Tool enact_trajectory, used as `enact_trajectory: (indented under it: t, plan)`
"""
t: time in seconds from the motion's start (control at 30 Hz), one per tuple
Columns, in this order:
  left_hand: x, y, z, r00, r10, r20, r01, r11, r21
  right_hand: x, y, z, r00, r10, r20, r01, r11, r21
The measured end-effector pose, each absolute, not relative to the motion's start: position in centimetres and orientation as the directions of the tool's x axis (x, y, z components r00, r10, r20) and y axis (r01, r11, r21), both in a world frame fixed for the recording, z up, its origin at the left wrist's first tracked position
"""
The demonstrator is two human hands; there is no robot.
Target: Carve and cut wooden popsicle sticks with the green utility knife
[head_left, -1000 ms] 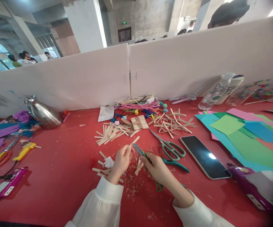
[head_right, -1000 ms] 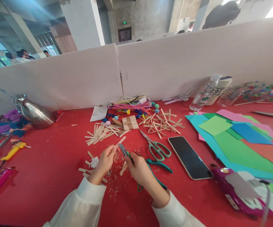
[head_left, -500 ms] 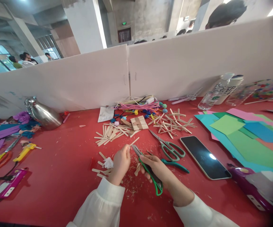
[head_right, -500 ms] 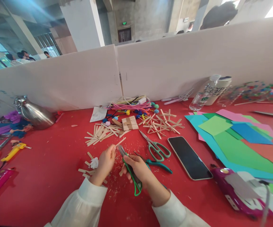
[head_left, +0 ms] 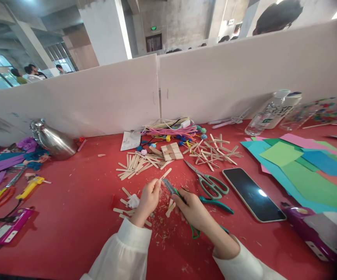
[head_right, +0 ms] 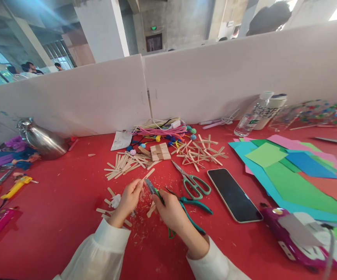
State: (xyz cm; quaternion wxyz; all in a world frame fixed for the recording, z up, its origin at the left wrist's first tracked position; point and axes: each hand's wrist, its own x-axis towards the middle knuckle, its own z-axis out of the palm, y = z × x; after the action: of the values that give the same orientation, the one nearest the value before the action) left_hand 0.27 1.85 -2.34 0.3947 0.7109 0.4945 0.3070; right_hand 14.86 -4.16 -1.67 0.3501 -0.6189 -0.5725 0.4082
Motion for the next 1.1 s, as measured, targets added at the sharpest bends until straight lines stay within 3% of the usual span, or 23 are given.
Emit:
enact_trajectory:
  t: [0.23,0.53,0.77,0.93,1.1]
  plan:
    - [0.2,2.0,-2.5,0.300,0.951,0.069,0.479,-0.213,0.851,14.9,-4.0,-1.8,0.110,0.992,-0.054,0.589,-0.109,-0.801]
    - [-0.9,2.8,-2.4,0.188,0.979,0.078,0.362,-0.143,0.921,18.9,-3.3,-1.6,0.027,0.965,-0.259,0.562,-0.229,-0.795]
    - [-0.9,3.0,-1.5,0.092,0.995,0.030,0.267,-0.053,0.962,21.2,-2.0,0.2,0.120,0.986,-0.117,0.680,-0.168,-0.714]
    - [0.1,3.3,-1.4,0.085,0.996,0.028,0.252,-0.048,0.966,20.3,-1.7,-0.5,0.148,0.984,-0.100,0.770,-0.178,-0.613]
    - [0.3,4.0,-2.3,0.075,0.995,0.069,0.255,-0.086,0.963,20.3,-1.9,-2.0,0.179,0.982,-0.054,0.758,-0.172,-0.629]
